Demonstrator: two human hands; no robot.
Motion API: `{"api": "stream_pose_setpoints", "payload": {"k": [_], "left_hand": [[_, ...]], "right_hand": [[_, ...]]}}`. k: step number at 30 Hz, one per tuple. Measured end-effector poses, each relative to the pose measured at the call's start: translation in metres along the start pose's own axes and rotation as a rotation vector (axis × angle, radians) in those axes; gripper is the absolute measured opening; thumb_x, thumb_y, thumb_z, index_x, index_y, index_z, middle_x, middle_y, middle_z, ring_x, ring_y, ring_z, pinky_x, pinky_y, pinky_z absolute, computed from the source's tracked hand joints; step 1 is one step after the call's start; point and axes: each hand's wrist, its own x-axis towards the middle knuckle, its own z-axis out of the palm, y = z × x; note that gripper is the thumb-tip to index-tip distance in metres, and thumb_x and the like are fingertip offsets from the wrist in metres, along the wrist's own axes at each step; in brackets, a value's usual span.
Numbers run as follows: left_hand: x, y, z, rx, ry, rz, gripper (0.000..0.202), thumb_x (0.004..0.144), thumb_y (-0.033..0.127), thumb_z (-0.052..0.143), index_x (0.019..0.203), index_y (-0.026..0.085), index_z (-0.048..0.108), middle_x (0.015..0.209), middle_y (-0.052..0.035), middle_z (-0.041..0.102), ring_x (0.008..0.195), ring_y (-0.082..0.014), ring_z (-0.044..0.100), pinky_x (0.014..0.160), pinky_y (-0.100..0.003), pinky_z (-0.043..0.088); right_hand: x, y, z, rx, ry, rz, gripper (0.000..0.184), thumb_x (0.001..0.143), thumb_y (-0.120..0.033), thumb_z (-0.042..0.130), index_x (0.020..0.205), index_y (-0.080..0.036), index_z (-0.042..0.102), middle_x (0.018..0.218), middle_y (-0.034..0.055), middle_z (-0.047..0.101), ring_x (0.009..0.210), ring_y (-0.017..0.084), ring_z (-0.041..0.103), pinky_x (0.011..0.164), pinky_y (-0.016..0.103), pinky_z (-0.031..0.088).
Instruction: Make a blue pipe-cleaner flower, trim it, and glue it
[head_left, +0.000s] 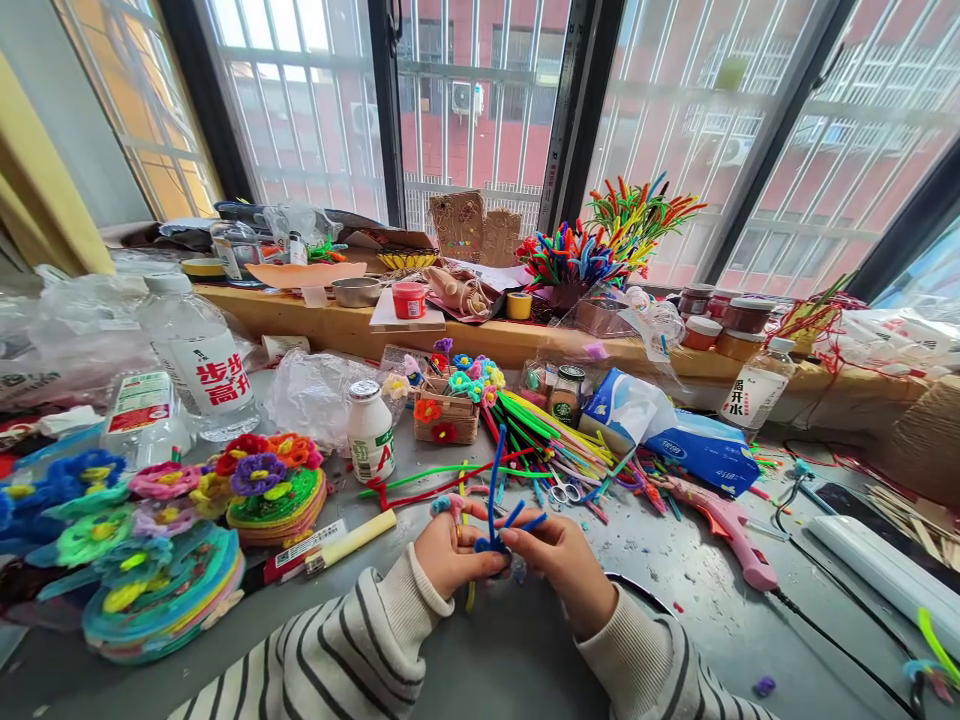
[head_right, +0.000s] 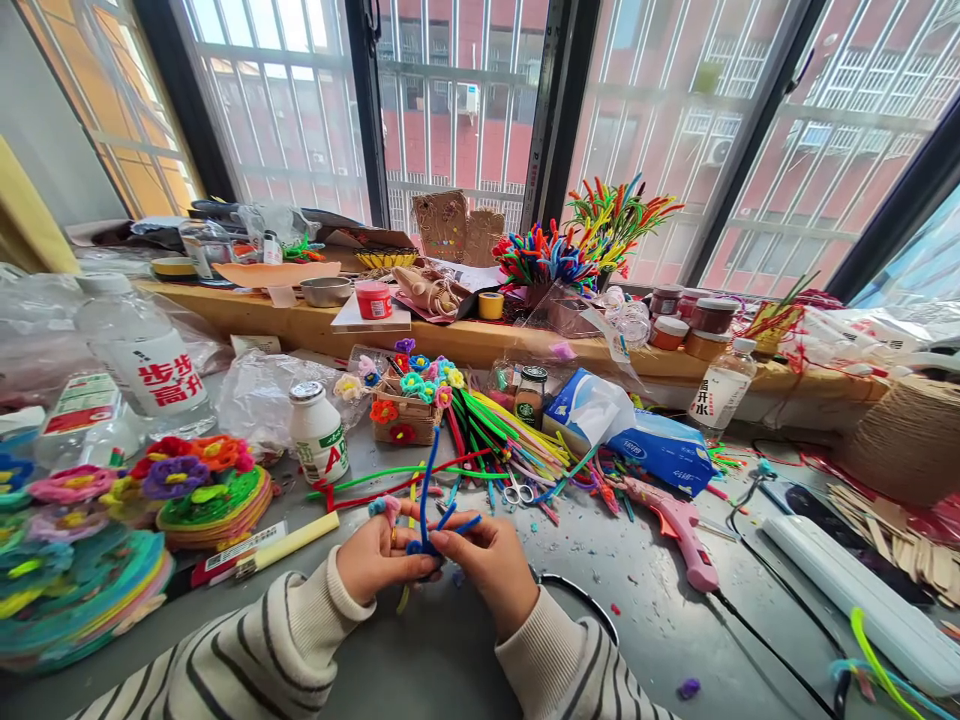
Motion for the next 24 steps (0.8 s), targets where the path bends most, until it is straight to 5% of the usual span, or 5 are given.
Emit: {"api": "stream_pose_setpoints", "payload": {"k": [5, 10, 16, 24], "left_hand": [[0.001, 0.001, 0.001, -0.037, -0.056, -0.013, 0.044, 0.044, 0.021, 0.068, 0.072, 0.020, 0.034, 0.052, 0.0050, 0.057, 0.052, -0.0175, 0.058, 0.054, -0.030, 0.043], [-0.003, 0.007, 0.008, -0.192, 0.088, 0.068, 0.048, 0.044, 0.023, 0.068, 0.074, 0.020, 0.031, 0.068, 0.0025, 0.057, 0.061, -0.0199, 0.060, 0.058, -0.033, 0.045], [-0.003, 0.011, 0.008, -0.122, 0.177, 0.108, 0.049, 0.044, 0.023, 0.068, 0.074, 0.019, 0.031, 0.058, 0.0021, 0.058, 0.051, -0.0176, 0.059, 0.049, -0.029, 0.045], [-0.002, 0.012, 0.002, -0.051, 0.025, -0.027, 0.043, 0.044, 0.024, 0.068, 0.073, 0.016, 0.038, 0.053, 0.0031, 0.057, 0.048, -0.0159, 0.058, 0.054, -0.032, 0.044]], "right_hand": [[-0.002, 0.002, 0.000, 0.065, 0.062, 0.033, 0.026, 0.057, -0.039, 0.059, 0.054, -0.014, 0.050, 0.038, -0.0067, 0.038, 0.035, 0.004, 0.031, 0.035, 0.018, 0.023], [-0.001, 0.006, 0.001, 0.127, 0.116, 0.013, 0.026, 0.061, -0.038, 0.056, 0.056, -0.013, 0.048, 0.040, -0.0057, 0.042, 0.035, 0.004, 0.034, 0.036, 0.018, 0.027], [-0.002, 0.004, 0.003, 0.177, 0.071, -0.028, 0.024, 0.062, -0.037, 0.056, 0.056, -0.015, 0.047, 0.041, -0.0068, 0.041, 0.035, 0.004, 0.033, 0.036, 0.018, 0.027], [-0.002, -0.004, -0.002, 0.084, 0.048, 0.070, 0.028, 0.059, -0.038, 0.056, 0.051, -0.015, 0.044, 0.040, -0.0072, 0.040, 0.033, 0.003, 0.033, 0.035, 0.017, 0.026]]}}
